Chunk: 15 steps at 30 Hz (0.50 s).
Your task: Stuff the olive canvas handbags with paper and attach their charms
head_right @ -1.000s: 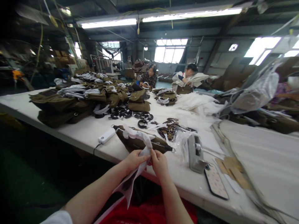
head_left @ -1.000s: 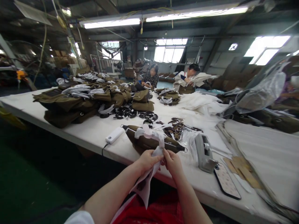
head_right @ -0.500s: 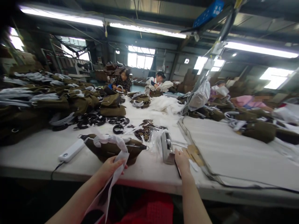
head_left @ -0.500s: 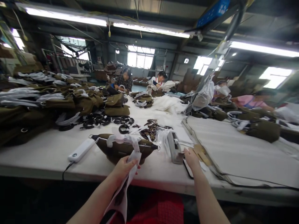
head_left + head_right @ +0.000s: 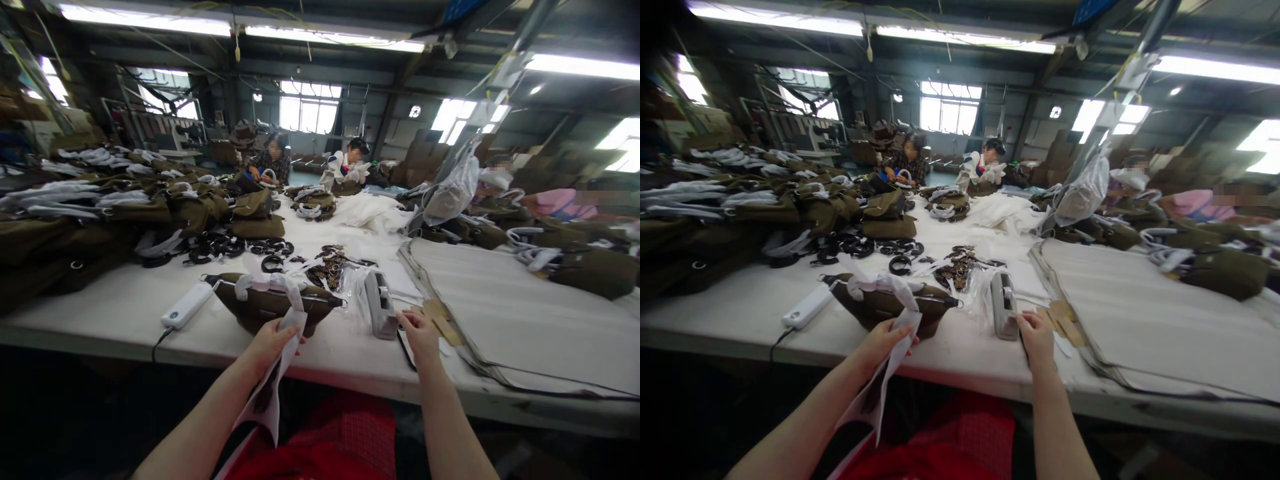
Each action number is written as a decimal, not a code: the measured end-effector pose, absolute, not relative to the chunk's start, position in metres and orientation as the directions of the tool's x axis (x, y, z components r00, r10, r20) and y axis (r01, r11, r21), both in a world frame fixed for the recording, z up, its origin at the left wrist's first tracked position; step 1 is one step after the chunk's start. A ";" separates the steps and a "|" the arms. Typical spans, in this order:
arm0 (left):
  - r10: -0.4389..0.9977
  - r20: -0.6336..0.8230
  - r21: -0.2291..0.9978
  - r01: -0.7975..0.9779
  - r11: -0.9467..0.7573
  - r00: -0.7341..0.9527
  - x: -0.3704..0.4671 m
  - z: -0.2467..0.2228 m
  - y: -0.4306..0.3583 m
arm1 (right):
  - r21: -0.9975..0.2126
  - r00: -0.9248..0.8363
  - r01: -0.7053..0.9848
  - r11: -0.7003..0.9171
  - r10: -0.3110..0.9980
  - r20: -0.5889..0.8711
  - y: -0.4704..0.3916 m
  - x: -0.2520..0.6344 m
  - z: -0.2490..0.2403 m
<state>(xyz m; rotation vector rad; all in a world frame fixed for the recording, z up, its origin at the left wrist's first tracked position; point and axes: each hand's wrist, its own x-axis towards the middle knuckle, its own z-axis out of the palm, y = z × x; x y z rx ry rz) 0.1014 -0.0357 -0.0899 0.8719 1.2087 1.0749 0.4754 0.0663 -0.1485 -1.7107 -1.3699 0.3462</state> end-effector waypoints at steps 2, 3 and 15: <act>0.961 -0.277 0.944 -0.180 0.276 0.019 0.102 -0.091 -0.035 | -0.789 0.351 0.613 -0.036 0.907 0.232 0.053 0.477 -0.155; 0.962 -0.274 0.944 -0.187 0.272 0.017 0.102 -0.091 -0.035 | -0.800 0.356 0.597 -0.065 0.914 0.192 0.048 0.479 -0.158; 0.967 -0.254 0.941 -0.227 0.250 0.011 0.099 -0.089 -0.037 | -0.949 0.022 0.306 0.076 0.996 0.087 0.017 0.404 -0.102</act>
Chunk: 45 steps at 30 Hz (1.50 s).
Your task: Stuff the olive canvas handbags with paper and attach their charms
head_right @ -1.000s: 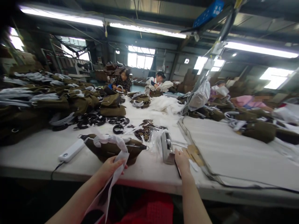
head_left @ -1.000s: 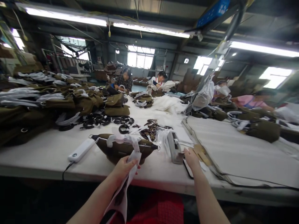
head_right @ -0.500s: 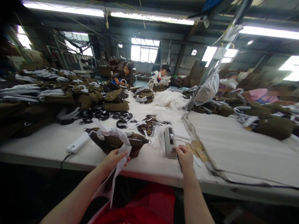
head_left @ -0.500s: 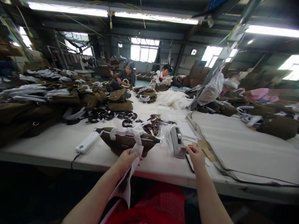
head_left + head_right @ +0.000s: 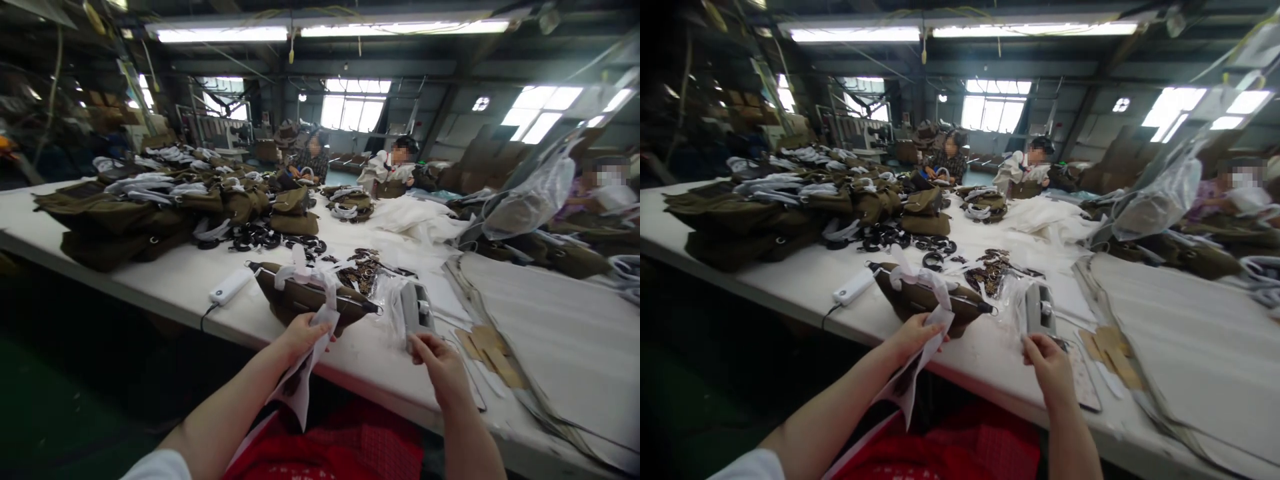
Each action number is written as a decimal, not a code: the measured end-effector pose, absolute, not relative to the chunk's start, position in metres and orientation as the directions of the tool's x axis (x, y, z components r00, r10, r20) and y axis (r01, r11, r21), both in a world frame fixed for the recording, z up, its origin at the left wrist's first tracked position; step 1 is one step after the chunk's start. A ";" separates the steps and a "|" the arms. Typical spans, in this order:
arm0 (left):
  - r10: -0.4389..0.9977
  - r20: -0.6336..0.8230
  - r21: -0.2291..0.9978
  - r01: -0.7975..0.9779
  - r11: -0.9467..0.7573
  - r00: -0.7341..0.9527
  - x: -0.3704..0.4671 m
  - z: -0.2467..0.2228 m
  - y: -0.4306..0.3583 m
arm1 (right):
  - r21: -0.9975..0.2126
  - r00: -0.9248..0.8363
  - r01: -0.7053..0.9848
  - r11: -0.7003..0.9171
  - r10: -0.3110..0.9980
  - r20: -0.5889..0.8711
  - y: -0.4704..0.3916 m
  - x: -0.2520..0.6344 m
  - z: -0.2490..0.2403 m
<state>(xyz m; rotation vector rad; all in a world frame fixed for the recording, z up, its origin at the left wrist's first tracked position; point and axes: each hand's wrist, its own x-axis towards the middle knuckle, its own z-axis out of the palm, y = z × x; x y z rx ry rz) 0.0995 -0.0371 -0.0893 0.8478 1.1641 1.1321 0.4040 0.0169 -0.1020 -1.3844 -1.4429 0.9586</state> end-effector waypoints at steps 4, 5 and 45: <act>0.966 -0.257 0.943 -0.219 0.250 -0.006 0.101 -0.088 -0.038 | -0.972 -0.284 0.168 0.164 0.952 0.111 0.001 0.329 -0.064; 0.967 -0.253 0.947 -0.209 0.246 -0.010 0.101 -0.089 -0.038 | -0.976 -0.339 0.147 0.161 0.935 0.104 0.000 0.314 -0.058; 0.974 -0.224 0.959 -0.169 0.227 0.038 0.093 -0.091 -0.030 | -0.912 -0.418 0.396 0.108 0.905 -0.074 0.016 0.248 -0.092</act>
